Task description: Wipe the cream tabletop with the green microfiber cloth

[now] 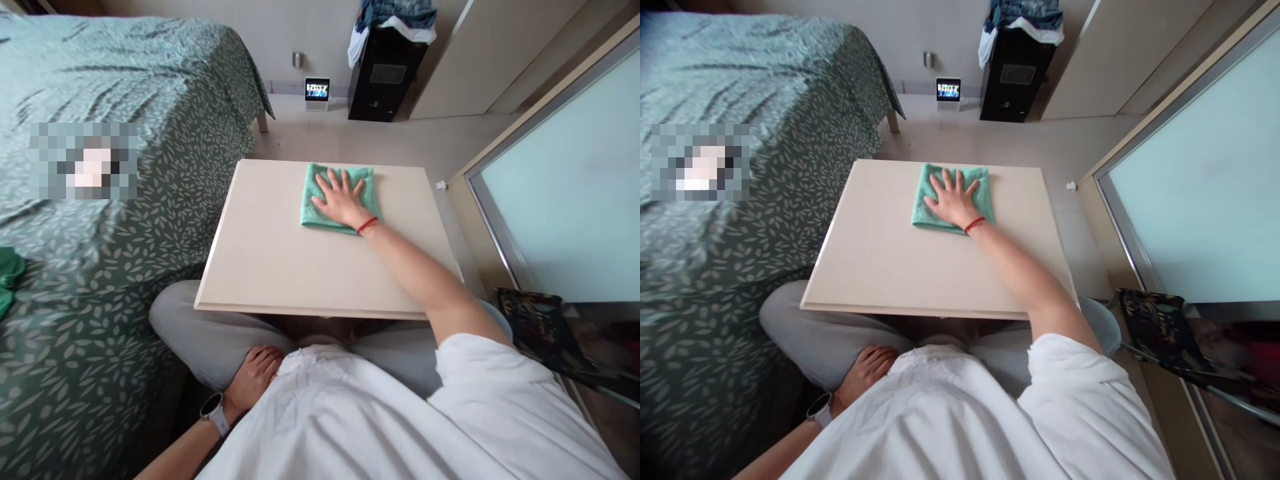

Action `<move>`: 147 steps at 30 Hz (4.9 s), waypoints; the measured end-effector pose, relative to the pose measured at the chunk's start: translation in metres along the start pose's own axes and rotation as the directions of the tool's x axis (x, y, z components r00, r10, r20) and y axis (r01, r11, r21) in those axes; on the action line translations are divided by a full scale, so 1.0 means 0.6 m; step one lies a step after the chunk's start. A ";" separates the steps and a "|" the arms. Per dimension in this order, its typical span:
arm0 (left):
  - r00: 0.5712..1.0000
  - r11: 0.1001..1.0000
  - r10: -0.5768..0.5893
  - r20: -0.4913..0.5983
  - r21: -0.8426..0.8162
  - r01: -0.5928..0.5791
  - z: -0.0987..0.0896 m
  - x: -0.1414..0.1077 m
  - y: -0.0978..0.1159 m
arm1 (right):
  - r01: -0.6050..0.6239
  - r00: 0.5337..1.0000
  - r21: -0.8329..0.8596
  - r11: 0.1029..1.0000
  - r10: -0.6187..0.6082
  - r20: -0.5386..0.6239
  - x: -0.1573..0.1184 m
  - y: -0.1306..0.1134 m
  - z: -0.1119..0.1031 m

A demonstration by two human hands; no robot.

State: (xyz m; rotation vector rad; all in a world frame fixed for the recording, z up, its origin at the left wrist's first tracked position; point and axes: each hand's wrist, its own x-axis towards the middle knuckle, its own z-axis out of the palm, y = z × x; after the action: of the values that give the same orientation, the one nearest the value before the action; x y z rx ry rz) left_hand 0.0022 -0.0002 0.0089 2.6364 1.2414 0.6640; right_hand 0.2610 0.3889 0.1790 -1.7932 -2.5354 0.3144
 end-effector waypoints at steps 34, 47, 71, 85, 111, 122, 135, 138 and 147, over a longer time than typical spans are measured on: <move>0.999 1.000 -0.005 -0.053 0.012 0.006 0.006 0.003 0.002 | 0.058 0.998 0.059 0.997 -0.059 0.011 0.138 -0.105 -0.006; 0.999 0.999 0.016 -0.045 0.031 -0.015 0.011 -0.004 -0.003 | 0.480 0.877 -0.006 0.877 -0.480 0.033 -0.238 -0.182 0.080; 0.998 1.000 -0.008 -0.068 -0.008 0.007 0.002 0.009 0.007 | 0.223 0.975 0.182 0.958 -0.223 -0.024 0.198 -0.256 0.023; 0.999 1.000 -0.020 -0.050 0.004 0.020 0.010 0.000 0.001 | 0.865 0.501 -0.016 0.502 -0.862 0.078 -0.134 -0.324 0.083; 0.999 1.000 -0.016 -0.041 0.009 0.016 0.005 -0.002 0.007 | -0.172 0.962 0.235 0.957 0.215 -0.169 0.164 -0.164 0.034; 1.000 1.000 0.003 -0.029 0.008 -0.003 0.009 -0.006 -0.004 | 0.511 0.859 0.080 0.856 -0.511 -0.018 -0.180 -0.172 0.073; 0.999 1.000 -0.009 -0.036 0.015 0.009 0.007 -0.002 0.000 | 0.649 0.740 0.079 0.757 -0.652 0.168 -0.070 -0.039 0.025; 0.999 1.000 -0.004 -0.037 0.014 0.005 0.006 -0.001 0.000 | 0.455 0.886 0.051 0.889 -0.458 0.080 0.024 -0.032 0.016; 0.999 1.000 -0.030 -0.030 0.006 0.030 0.000 0.002 0.004 | -0.157 0.976 0.127 0.979 0.173 -0.129 0.145 -0.037 0.008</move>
State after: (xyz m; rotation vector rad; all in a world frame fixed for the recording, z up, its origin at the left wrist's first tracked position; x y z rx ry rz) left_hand 0.0044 -0.0008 0.0097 2.6170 1.2912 0.6984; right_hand 0.2099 0.4627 0.1697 -1.9125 -2.2327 0.3202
